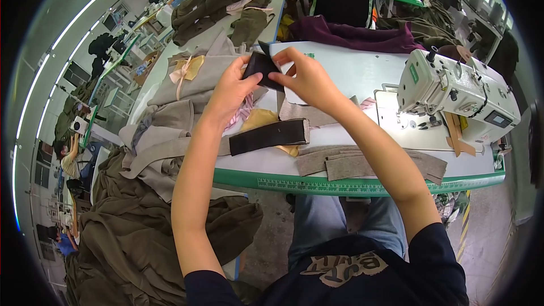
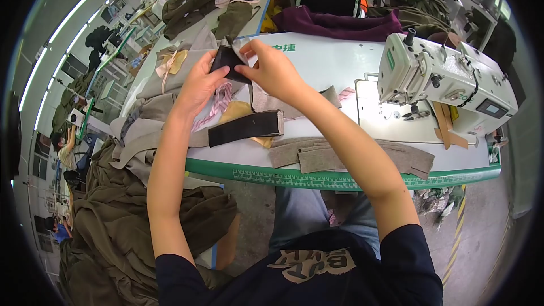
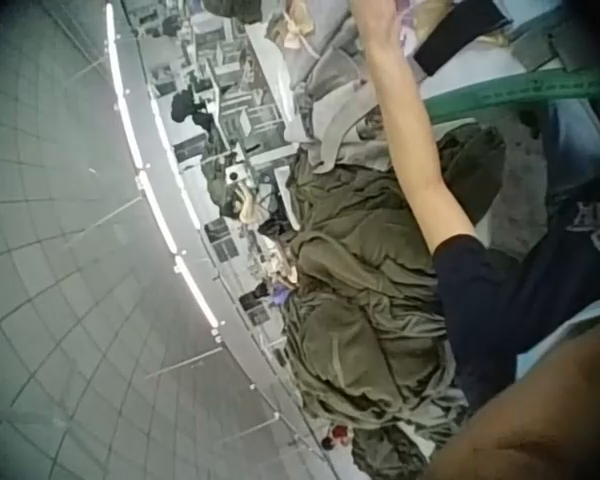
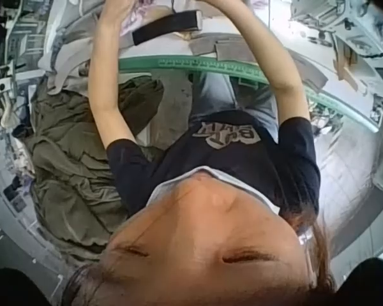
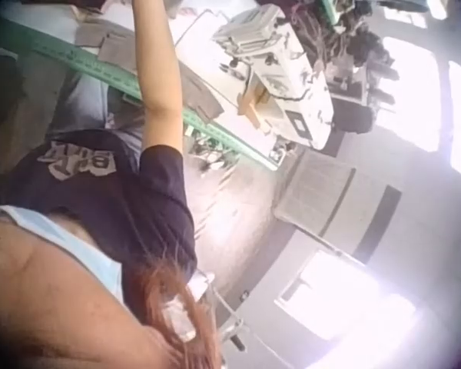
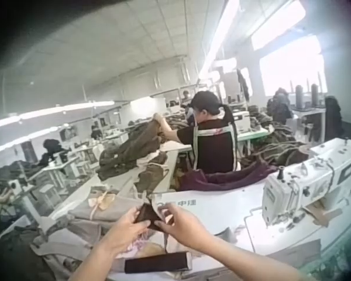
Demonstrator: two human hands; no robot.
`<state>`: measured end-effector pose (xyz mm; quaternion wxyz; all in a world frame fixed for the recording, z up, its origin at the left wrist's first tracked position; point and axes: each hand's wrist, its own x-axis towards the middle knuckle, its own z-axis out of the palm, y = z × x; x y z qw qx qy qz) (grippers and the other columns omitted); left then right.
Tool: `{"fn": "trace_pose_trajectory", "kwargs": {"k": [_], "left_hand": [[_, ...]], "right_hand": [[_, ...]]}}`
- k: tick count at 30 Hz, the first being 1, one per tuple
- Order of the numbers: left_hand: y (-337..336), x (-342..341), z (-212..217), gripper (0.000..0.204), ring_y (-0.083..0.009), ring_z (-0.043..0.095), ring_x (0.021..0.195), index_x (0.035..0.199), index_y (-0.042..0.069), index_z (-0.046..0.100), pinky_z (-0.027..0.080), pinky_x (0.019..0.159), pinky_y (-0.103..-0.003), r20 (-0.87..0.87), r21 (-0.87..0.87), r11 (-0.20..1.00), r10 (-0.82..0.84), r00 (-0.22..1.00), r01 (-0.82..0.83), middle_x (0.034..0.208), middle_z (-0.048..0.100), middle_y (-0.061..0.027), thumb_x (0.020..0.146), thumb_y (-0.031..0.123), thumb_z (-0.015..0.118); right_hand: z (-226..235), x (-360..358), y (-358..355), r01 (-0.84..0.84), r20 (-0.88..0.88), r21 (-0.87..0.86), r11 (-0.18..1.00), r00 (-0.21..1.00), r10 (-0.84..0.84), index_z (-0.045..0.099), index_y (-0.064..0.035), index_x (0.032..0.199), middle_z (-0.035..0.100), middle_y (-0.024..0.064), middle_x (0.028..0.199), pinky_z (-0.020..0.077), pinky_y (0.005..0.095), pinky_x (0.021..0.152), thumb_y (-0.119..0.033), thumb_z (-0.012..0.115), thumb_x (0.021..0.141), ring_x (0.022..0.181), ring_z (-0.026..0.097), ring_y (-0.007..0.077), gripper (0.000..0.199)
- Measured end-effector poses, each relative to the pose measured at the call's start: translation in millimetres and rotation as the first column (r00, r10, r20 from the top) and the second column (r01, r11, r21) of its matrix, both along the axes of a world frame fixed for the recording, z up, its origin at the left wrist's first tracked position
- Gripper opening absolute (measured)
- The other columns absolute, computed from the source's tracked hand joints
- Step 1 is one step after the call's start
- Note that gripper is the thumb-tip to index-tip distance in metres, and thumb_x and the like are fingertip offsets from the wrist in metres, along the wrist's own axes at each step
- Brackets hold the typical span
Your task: Sorting, aligning, and organizing various fabric pieces and strips on a sewing workbench.
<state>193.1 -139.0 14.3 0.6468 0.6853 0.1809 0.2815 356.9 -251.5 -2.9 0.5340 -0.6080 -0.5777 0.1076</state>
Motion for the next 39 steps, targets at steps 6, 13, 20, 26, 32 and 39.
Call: {"fn": "trace_pose_trajectory", "kwargs": {"k": [6,13,20,26,32,39], "left_hand": [[-0.5,34.4,38.6,0.028,-0.0080,0.059,0.090,0.117,0.004,0.059,0.048,0.076,-0.023,-0.026,0.220,0.975,0.028,0.999,-0.022,0.104,0.063,-0.0017,0.090,0.007,0.066],[-5.3,68.1,91.0,0.030,-0.0097,0.058,0.078,0.114,0.005,0.063,0.047,0.073,-0.023,0.438,0.597,0.620,0.280,0.854,-0.510,0.102,0.064,-0.0026,0.087,0.016,0.072],[-52.1,62.9,101.1,0.032,-0.0068,0.056,0.071,0.116,0.004,0.062,0.042,0.062,-0.021,0.382,0.713,0.546,0.224,0.897,-0.440,0.100,0.064,-0.0019,0.088,0.018,0.070],[-19.4,33.0,130.6,0.030,-0.0060,0.056,0.072,0.120,0.003,0.060,0.041,0.060,-0.020,0.132,0.496,0.832,0.208,0.969,-0.246,0.096,0.064,-0.0009,0.093,0.015,0.061],[54.3,-78.3,151.8,0.031,-0.0077,0.060,0.079,0.126,0.003,0.058,0.045,0.066,-0.021,0.291,0.250,0.947,0.124,0.949,-0.200,0.101,0.067,-0.0041,0.099,0.013,0.048],[130.6,-253.1,141.4,0.030,-0.0121,0.055,0.090,0.121,0.007,0.060,0.046,0.080,-0.029,0.554,-0.006,0.992,0.107,0.826,-0.124,0.110,0.064,-0.0007,0.093,0.016,0.060]], "right_hand": [[30.9,38.8,6.6,-0.107,-0.224,0.041,0.993,0.968,0.113,0.058,-0.0050,0.115,0.064,0.0017,0.078,0.0473,0.0265,0.063,-0.027,0.081,0.079,0.070,0.057,0.0102,0.048],[120.8,62.6,5.0,0.054,-0.136,0.204,0.977,0.990,-0.026,0.062,-0.0023,0.108,0.063,0.0015,0.079,0.0465,0.0249,0.061,-0.026,0.075,0.084,0.069,0.058,0.0097,0.036],[179.4,40.1,-1.3,0.068,-0.411,0.378,0.923,0.906,0.102,0.064,0.0012,0.098,0.064,0.0077,0.081,0.0521,0.0257,0.063,-0.012,0.064,0.083,0.072,0.064,0.0164,0.020],[203.7,21.6,-14.7,0.077,-0.499,0.354,0.932,0.859,0.118,0.064,0.0029,0.096,0.063,0.0076,0.077,0.0498,0.0265,0.058,-0.016,0.064,0.084,0.068,0.063,0.0169,0.023],[189.9,83.5,-1.0,0.110,-0.618,0.300,0.948,0.779,0.105,0.064,0.0006,0.096,0.065,0.0087,0.078,0.0524,0.0305,0.063,-0.022,0.065,0.084,0.068,0.064,0.0187,0.025],[112.0,95.7,-25.0,0.073,-0.611,0.417,0.906,0.761,0.220,0.062,-0.0012,0.101,0.063,0.0040,0.082,0.0482,0.0258,0.061,-0.019,0.066,0.088,0.071,0.063,0.0133,0.023]]}}
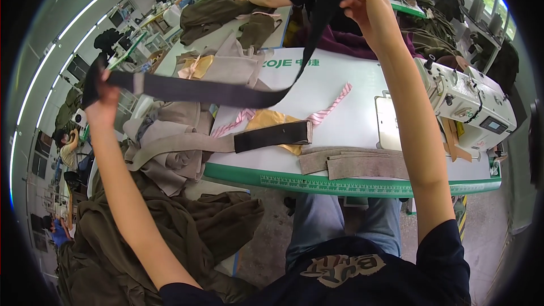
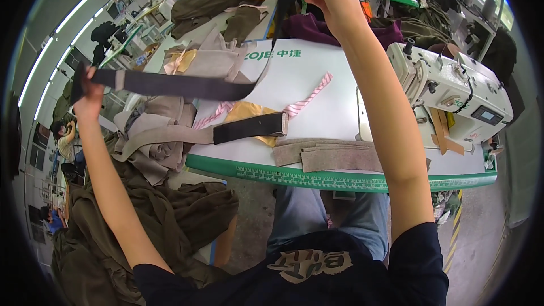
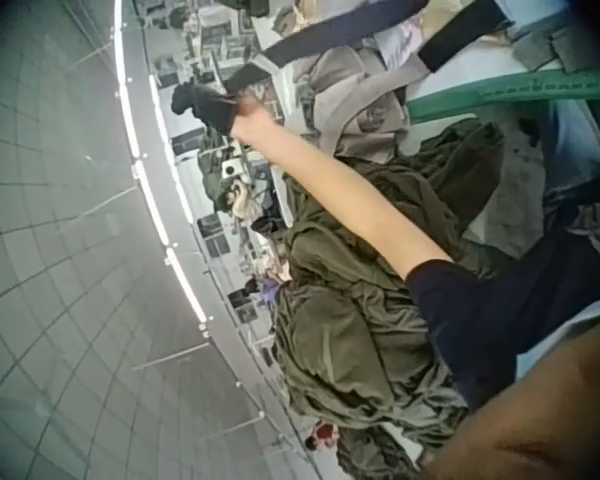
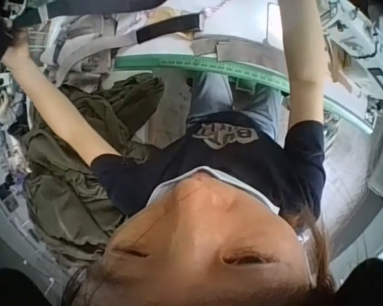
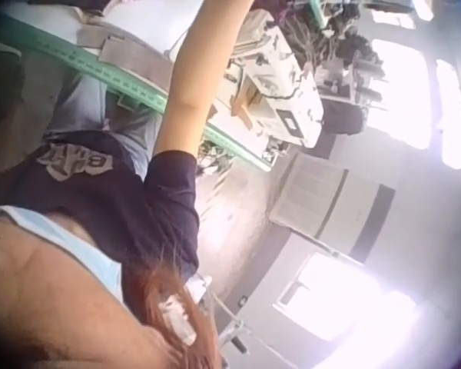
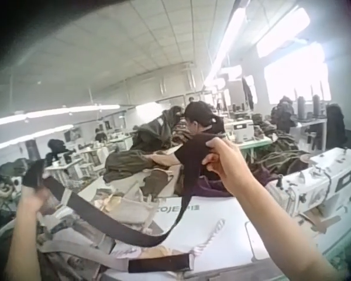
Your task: Sorting, aligning, and organizing various fabric pieces and strips on a sewing workbench.
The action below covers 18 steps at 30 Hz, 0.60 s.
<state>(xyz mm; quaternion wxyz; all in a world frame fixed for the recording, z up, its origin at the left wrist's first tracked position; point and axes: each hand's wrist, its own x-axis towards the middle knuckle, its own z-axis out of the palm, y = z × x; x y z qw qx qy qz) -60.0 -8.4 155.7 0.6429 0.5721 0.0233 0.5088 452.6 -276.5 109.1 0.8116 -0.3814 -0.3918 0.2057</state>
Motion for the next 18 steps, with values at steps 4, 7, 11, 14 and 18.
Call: {"fn": "trace_pose_trajectory", "kwargs": {"k": [4,7,11,14,18], "left_hand": [[31.4,-125.8,-13.9,0.016,-0.0141,0.049,0.079,0.106,0.008,0.049,0.043,0.081,-0.029,-0.034,-0.106,0.994,0.011,0.999,-0.014,0.091,0.047,-0.0006,0.097,0.021,0.053],[37.8,-128.2,-60.5,0.018,-0.0151,0.050,0.079,0.093,0.010,0.055,0.043,0.074,-0.028,-0.018,-0.150,0.989,0.014,1.000,-0.016,0.081,0.051,-0.0010,0.096,0.028,0.053],[41.1,-166.6,-133.6,0.021,-0.0167,0.049,0.074,0.098,0.008,0.058,0.045,0.073,-0.030,-0.134,-0.342,0.906,0.215,0.968,-0.248,0.078,0.050,-0.0020,0.095,0.028,0.052],[31.9,-155.2,-181.7,0.026,-0.0180,0.052,0.072,0.105,0.005,0.059,0.047,0.071,-0.029,-0.346,-0.514,0.791,0.163,0.924,-0.332,0.076,0.051,-0.0018,0.094,0.028,0.053],[17.9,-173.4,-181.4,0.033,-0.0190,0.054,0.072,0.111,0.003,0.060,0.050,0.073,-0.030,-0.502,-0.487,0.718,0.237,0.832,-0.498,0.080,0.054,-0.0029,0.096,0.030,0.050]], "right_hand": [[-42.3,-8.4,-16.2,0.044,-0.037,-0.058,0.997,0.998,-0.046,0.060,-0.0036,0.100,0.064,0.0061,0.084,0.0485,0.0260,0.061,-0.015,0.061,0.091,0.073,0.065,0.0163,0.014],[-94.2,8.9,-30.5,0.086,-0.068,-0.160,0.983,0.993,-0.098,0.058,-0.0038,0.102,0.064,0.0069,0.086,0.0488,0.0261,0.063,-0.016,0.059,0.091,0.074,0.065,0.0159,0.016],[-169.5,0.5,-48.5,0.041,-0.217,-0.368,0.929,0.968,-0.129,0.057,-0.0029,0.106,0.064,0.0072,0.094,0.0495,0.0284,0.072,-0.018,0.057,0.092,0.083,0.065,0.0166,0.021],[-205.6,-4.9,-62.5,0.017,-0.250,-0.508,0.861,0.954,-0.166,0.057,-0.0017,0.107,0.064,0.0075,0.098,0.0496,0.0296,0.075,-0.020,0.058,0.091,0.088,0.064,0.0169,0.024],[-211.3,-23.9,-67.2,-0.002,-0.219,-0.588,0.809,0.963,-0.156,0.057,-0.0002,0.109,0.063,0.0083,0.100,0.0496,0.0301,0.076,-0.020,0.058,0.092,0.090,0.064,0.0172,0.027]]}}
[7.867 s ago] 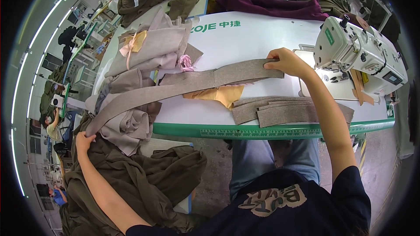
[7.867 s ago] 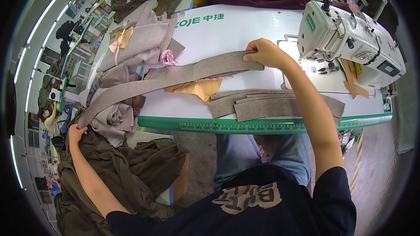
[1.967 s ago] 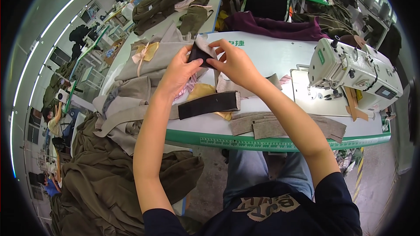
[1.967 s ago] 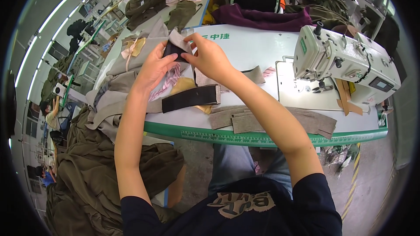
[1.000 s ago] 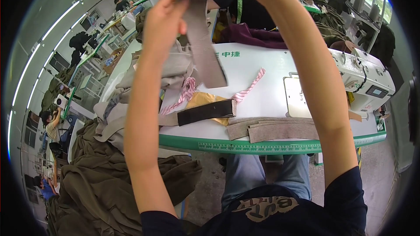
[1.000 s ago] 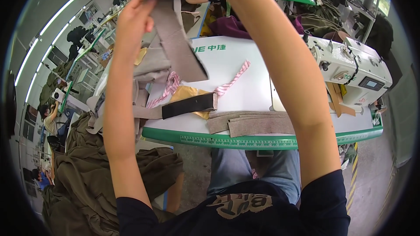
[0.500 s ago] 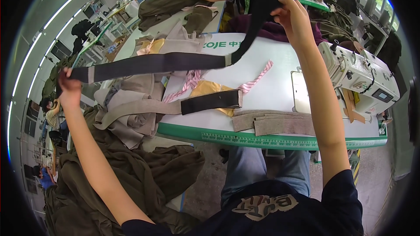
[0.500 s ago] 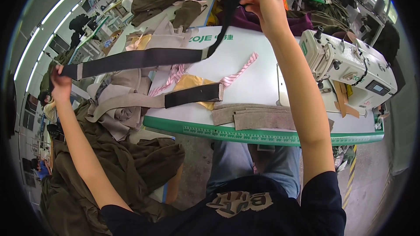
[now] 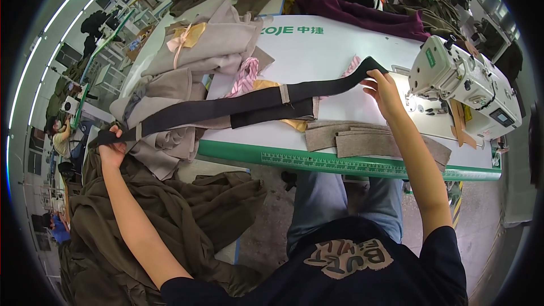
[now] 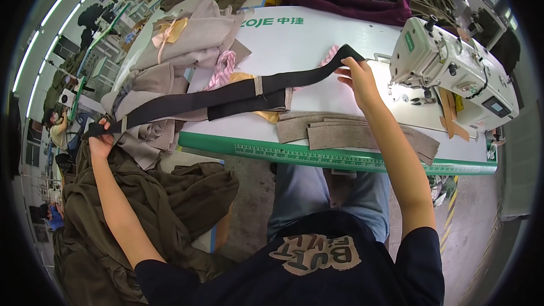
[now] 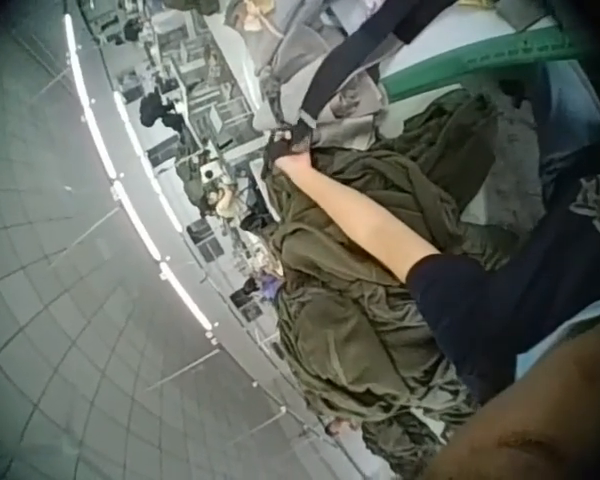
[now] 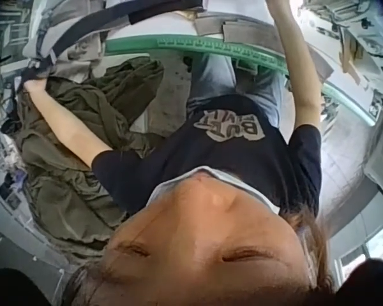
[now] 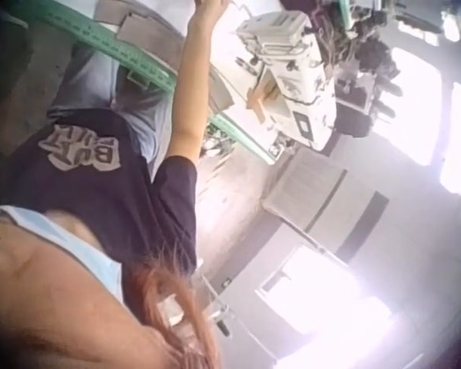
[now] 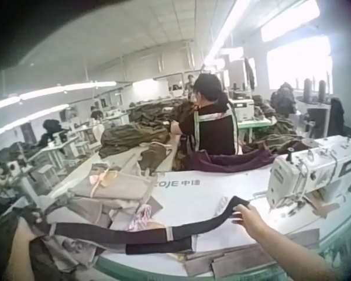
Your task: Sorting, aligning, and organizing various fabric pieces and strips on a sewing workbench.
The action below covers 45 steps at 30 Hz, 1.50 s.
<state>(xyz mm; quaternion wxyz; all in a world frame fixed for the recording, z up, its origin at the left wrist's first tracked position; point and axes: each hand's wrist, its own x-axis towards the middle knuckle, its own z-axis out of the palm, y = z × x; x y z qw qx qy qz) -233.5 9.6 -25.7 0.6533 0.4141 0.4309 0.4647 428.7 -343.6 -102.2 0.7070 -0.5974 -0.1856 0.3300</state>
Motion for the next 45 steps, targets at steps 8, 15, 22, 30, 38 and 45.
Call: {"fn": "trace_pose_trajectory", "kwargs": {"k": [8,15,22,30,38,45], "left_hand": [[2.9,-64.5,1.0,0.093,-0.0265,0.059,0.081,0.140,0.000,0.049,0.050,0.086,-0.038,0.194,0.089,0.996,-0.039,0.980,0.022,0.106,0.066,-0.0143,0.093,0.072,0.014],[-30.9,-26.8,11.8,0.093,-0.0282,0.063,0.098,0.135,0.000,0.052,0.051,0.084,-0.034,0.223,-0.182,0.977,0.154,0.963,-0.114,0.115,0.065,-0.0187,0.089,0.077,0.027],[-43.6,-28.8,39.0,0.047,-0.0201,0.063,0.096,0.125,0.006,0.059,0.053,0.078,-0.029,-0.473,-0.030,0.955,0.247,0.846,-0.296,0.109,0.065,-0.0110,0.089,0.035,0.070],[-27.9,-47.4,49.9,0.026,-0.0139,0.061,0.089,0.114,0.009,0.063,0.054,0.074,-0.027,-0.443,0.284,0.889,0.454,0.773,-0.359,0.103,0.063,-0.0022,0.089,0.010,0.070],[-24.1,-38.4,43.3,0.015,-0.0134,0.061,0.088,0.106,0.004,0.061,0.055,0.073,-0.026,-0.114,0.338,0.798,0.561,0.820,-0.499,0.101,0.062,-0.0041,0.092,0.007,0.066],[-13.3,-29.5,21.3,0.018,-0.0150,0.062,0.087,0.111,0.000,0.061,0.057,0.073,-0.028,-0.367,0.333,0.874,0.466,0.805,-0.354,0.103,0.064,-0.0071,0.097,0.010,0.060]], "right_hand": [[59.9,-49.4,49.8,-0.168,0.266,0.153,0.974,0.956,0.123,0.057,0.0020,0.111,0.063,0.0103,0.101,0.0494,0.0285,0.074,-0.021,0.060,0.093,0.086,0.065,0.0172,0.030],[86.7,-105.7,100.8,-0.262,0.455,0.146,0.954,0.874,0.170,0.056,0.0030,0.111,0.062,0.0106,0.099,0.0493,0.0271,0.071,-0.020,0.058,0.094,0.085,0.066,0.0168,0.028],[79.5,-88.7,107.5,-0.266,0.415,0.161,0.950,0.892,0.180,0.057,0.0023,0.111,0.062,0.0097,0.098,0.0498,0.0276,0.071,-0.019,0.056,0.096,0.086,0.066,0.0172,0.026],[90.6,29.7,105.0,-0.091,0.143,0.516,0.852,0.990,0.020,0.062,0.0007,0.106,0.066,0.0079,0.098,0.0505,0.0290,0.078,-0.018,0.054,0.099,0.093,0.067,0.0187,0.022],[62.2,150.9,84.7,-0.042,0.028,0.622,0.782,0.999,0.031,0.062,0.0035,0.104,0.072,0.0142,0.097,0.0530,0.0283,0.084,-0.016,0.052,0.100,0.094,0.068,0.0196,0.022],[55.8,163.8,75.8,0.033,0.011,0.556,0.831,0.999,-0.047,0.062,0.0034,0.103,0.071,0.0140,0.098,0.0529,0.0288,0.090,-0.015,0.050,0.100,0.096,0.068,0.0204,0.023]]}}
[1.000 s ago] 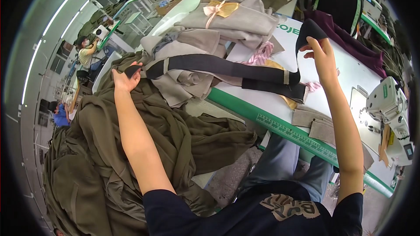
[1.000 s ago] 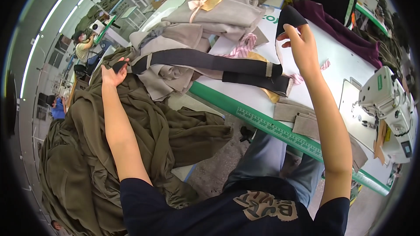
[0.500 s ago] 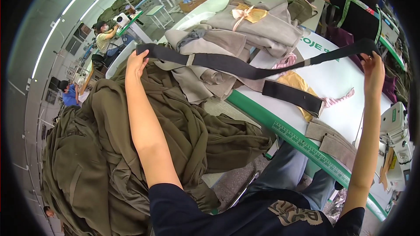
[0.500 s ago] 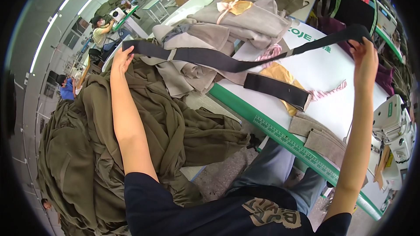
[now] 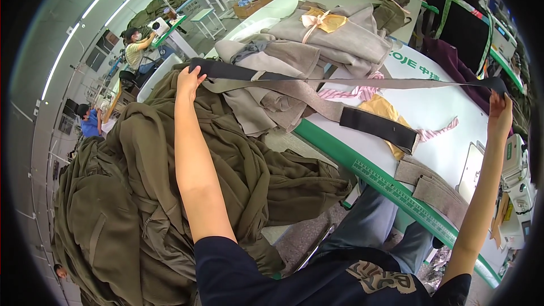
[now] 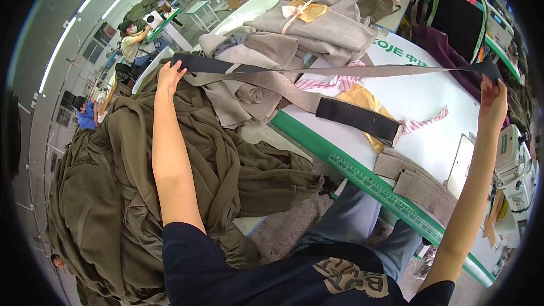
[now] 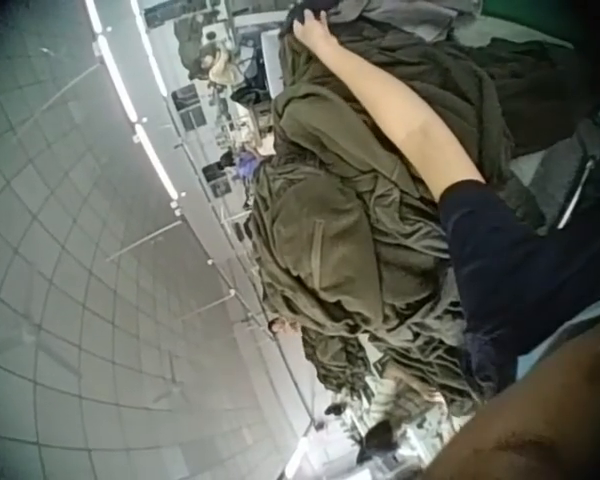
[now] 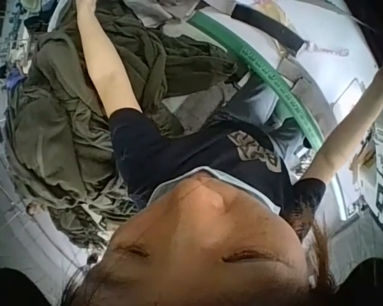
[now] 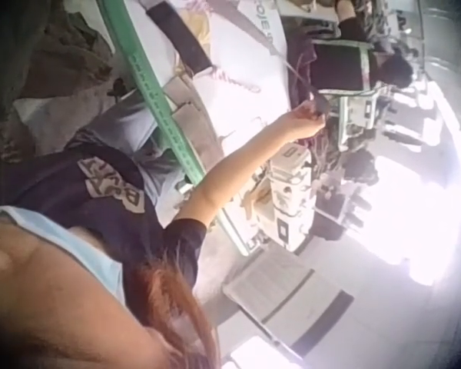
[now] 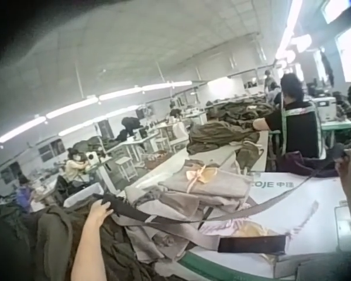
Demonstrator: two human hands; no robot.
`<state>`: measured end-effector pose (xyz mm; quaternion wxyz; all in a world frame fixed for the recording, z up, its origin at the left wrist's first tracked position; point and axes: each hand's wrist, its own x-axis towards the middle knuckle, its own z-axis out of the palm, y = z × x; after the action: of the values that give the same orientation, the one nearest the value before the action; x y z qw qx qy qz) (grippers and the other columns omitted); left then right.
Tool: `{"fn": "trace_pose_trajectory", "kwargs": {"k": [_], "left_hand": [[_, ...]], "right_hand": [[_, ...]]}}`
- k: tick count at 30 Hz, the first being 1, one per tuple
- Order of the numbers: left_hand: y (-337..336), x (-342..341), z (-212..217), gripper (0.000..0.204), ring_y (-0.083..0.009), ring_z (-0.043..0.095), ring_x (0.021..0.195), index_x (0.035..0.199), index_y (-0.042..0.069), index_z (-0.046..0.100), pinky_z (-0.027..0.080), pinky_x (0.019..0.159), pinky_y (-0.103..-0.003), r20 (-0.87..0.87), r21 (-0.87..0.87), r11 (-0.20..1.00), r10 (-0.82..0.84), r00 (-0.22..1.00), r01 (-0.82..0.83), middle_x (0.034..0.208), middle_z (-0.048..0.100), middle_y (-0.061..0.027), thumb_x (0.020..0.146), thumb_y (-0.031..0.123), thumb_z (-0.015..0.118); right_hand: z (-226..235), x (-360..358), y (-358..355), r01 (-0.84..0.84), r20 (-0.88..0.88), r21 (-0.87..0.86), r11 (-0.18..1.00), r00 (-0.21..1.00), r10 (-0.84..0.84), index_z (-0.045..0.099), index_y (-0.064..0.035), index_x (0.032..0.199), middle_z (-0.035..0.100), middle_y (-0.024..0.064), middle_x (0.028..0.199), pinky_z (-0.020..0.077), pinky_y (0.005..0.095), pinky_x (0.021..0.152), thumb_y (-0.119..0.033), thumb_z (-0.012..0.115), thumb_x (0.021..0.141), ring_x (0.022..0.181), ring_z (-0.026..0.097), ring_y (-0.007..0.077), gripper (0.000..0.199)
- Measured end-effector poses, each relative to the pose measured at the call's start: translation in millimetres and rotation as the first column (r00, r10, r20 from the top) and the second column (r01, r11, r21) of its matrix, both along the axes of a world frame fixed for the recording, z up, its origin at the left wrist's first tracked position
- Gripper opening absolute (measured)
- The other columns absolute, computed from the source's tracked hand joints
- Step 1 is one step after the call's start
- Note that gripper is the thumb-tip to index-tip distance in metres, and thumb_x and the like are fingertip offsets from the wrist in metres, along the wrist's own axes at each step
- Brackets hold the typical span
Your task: Sorting, aligning, and organizing various fabric pieces and strips on a sewing workbench.
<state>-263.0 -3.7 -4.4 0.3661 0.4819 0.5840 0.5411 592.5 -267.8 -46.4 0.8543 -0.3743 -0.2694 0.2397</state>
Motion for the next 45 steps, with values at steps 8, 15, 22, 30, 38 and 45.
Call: {"fn": "trace_pose_trajectory", "kwargs": {"k": [8,15,22,30,38,45], "left_hand": [[5.6,-3.5,-2.4,0.024,-0.0221,0.065,0.084,0.104,-0.003,0.064,0.055,0.073,-0.033,-0.045,0.064,0.994,-0.088,0.995,0.091,0.099,0.066,-0.0103,0.095,0.019,0.062],[10.1,5.3,-22.1,0.035,-0.0301,0.064,0.073,0.079,-0.004,0.061,0.047,0.069,-0.042,-0.885,-0.050,0.996,-0.007,0.466,-0.078,0.076,0.064,-0.0188,0.082,0.029,0.073],[5.4,-19.0,-30.1,0.037,-0.0309,0.061,0.066,0.074,-0.003,0.061,0.045,0.064,-0.043,-0.809,-0.076,0.996,-0.037,0.587,-0.042,0.069,0.061,-0.0188,0.080,0.031,0.074],[7.4,10.0,-16.2,0.047,-0.0320,0.063,0.069,0.079,-0.001,0.068,0.048,0.068,-0.042,-0.892,0.140,0.990,0.141,0.429,-0.034,0.073,0.066,-0.0184,0.084,0.046,0.065],[13.0,20.4,20.1,0.038,-0.0135,0.057,0.066,0.098,-0.001,0.066,0.043,0.060,-0.030,-0.455,0.055,0.986,0.166,0.875,-0.159,0.074,0.060,-0.0054,0.095,0.036,0.062],[24.5,4.5,1.7,0.035,-0.0199,0.062,0.081,0.111,-0.002,0.064,0.048,0.071,-0.033,-0.579,0.021,0.976,0.188,0.794,-0.216,0.096,0.065,-0.0098,0.096,0.030,0.062]], "right_hand": [[4.2,20.7,-22.7,0.054,0.039,0.061,0.997,0.998,-0.056,0.062,0.0032,0.103,0.071,0.0136,0.103,0.0512,0.0300,0.094,-0.016,0.049,0.101,0.102,0.067,0.0211,0.023],[-13.2,23.4,-38.4,-0.039,0.075,0.093,0.995,0.997,0.032,0.064,0.0008,0.106,0.069,0.0111,0.108,0.0489,0.0291,0.095,-0.018,0.050,0.100,0.105,0.064,0.0194,0.024],[2.2,-132.6,-23.7,-0.102,0.095,-0.056,0.993,0.990,0.107,0.062,-0.0065,0.113,0.064,0.0002,0.093,0.0459,0.0232,0.083,-0.018,0.054,0.098,0.086,0.059,0.0096,0.021],[-21.5,-228.9,-3.1,0.144,0.631,-0.567,0.811,0.709,0.316,0.054,-0.0037,0.104,0.057,0.0032,0.079,0.0402,0.0227,0.060,-0.014,0.062,0.094,0.068,0.050,0.0056,0.016],[58.0,-213.1,8.3,0.519,0.892,-0.157,0.840,0.440,-0.105,0.049,-0.0027,0.085,0.046,0.0005,0.070,0.0386,0.0254,0.061,-0.020,0.069,0.089,0.067,0.043,0.0087,0.027],[86.0,-257.2,42.5,0.327,0.848,-0.136,0.935,0.527,-0.061,0.053,-0.0003,0.089,0.057,0.0047,0.070,0.0466,0.0256,0.052,-0.014,0.067,0.087,0.057,0.058,0.0123,0.020]]}}
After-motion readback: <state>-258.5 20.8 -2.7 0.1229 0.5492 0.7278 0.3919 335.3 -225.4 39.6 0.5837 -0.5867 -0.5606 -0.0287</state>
